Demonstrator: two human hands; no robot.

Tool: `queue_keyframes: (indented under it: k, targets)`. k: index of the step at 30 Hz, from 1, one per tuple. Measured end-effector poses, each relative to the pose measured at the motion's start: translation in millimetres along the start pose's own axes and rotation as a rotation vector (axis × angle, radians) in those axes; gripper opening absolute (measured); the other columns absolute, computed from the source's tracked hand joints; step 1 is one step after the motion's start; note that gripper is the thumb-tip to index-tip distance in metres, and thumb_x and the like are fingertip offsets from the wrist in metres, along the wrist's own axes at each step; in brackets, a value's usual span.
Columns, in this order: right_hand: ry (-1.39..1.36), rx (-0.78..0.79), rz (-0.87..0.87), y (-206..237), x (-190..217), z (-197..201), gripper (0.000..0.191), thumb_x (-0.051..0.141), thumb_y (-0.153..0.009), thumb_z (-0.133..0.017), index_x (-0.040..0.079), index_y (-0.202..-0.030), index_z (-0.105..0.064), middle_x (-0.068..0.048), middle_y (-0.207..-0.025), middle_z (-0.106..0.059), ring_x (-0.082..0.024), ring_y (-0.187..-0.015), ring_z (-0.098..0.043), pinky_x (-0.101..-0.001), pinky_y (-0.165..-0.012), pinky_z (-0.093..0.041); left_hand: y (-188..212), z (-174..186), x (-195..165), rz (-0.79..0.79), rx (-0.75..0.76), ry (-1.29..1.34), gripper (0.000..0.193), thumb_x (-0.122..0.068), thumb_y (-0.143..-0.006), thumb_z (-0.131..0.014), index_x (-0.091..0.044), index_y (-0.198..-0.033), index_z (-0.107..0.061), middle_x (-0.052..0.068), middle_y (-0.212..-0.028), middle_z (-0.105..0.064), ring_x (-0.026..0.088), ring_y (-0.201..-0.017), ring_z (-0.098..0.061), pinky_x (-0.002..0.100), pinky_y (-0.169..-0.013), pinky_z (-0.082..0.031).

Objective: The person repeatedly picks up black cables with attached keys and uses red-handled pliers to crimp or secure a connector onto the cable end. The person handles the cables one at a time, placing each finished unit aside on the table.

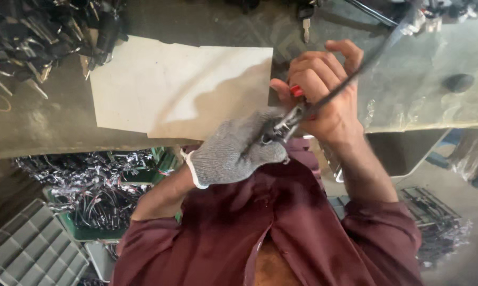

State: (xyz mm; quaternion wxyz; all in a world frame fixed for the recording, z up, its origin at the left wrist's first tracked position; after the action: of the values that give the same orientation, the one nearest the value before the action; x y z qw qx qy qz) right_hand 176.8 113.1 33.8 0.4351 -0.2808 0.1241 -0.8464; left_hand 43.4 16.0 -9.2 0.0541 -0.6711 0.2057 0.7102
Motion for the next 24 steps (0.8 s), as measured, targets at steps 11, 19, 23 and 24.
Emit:
queue_keyframes:
  k: [11, 19, 23, 24]
  targets:
    - [-0.299, 0.022, -0.036, 21, -15, -28, 0.036, 0.001, -0.095, -0.085, 0.005, -0.086, -0.050, -0.012, -0.085, -0.061, -0.033, -0.083, -0.067, -0.0398, -0.073, -0.053, 0, -6, -2, -0.101, -0.218, -0.150, 0.043, -0.032, -0.098, -0.074, -0.010, -0.130, -0.056, 0.013, -0.099, -0.069, 0.034, -0.087, -0.071, 0.040, -0.076, -0.056]
    - [0.105, 0.207, -0.142, 7, -31, -8, 0.052, 0.043, -0.081, -0.083, 0.001, -0.107, -0.066, -0.016, -0.112, -0.058, -0.036, -0.106, -0.054, -0.0494, -0.091, -0.042, 56, 103, -18, -0.185, -0.889, -0.545, 0.044, -0.030, -0.112, -0.064, -0.004, -0.146, -0.055, 0.007, -0.102, -0.067, 0.014, -0.075, -0.066, 0.030, -0.066, -0.058]
    - [0.259, 0.076, -0.072, 5, -59, 17, 0.026, 0.017, -0.097, -0.072, 0.001, -0.118, -0.068, -0.016, -0.112, -0.060, -0.035, -0.102, -0.056, -0.0448, -0.088, -0.042, 65, 165, -13, 0.058, -1.089, -0.675, 0.049, -0.046, -0.111, -0.064, -0.004, -0.136, -0.061, 0.008, -0.109, -0.069, 0.021, -0.089, -0.067, 0.035, -0.077, -0.055]
    - [0.319, 0.079, -0.092, 5, -71, 17, 0.017, 0.009, -0.098, -0.069, 0.003, -0.114, -0.069, -0.015, -0.105, -0.061, -0.034, -0.095, -0.058, -0.0436, -0.082, -0.043, 62, 173, -18, 0.149, -1.113, -0.774, 0.051, -0.050, -0.110, -0.063, -0.004, -0.133, -0.063, 0.009, -0.111, -0.070, 0.024, -0.095, -0.068, 0.037, -0.082, -0.054]
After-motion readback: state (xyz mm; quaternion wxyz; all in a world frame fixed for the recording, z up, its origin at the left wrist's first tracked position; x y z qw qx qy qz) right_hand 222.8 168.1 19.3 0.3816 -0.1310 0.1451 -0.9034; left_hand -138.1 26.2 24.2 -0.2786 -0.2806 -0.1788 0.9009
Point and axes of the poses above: each hand's wrist, its own y-axis away from the middle knuckle, its own z-axis out of the back of the hand, x = y × z, the point moved 5 cm from there along -y, towards the middle knuckle
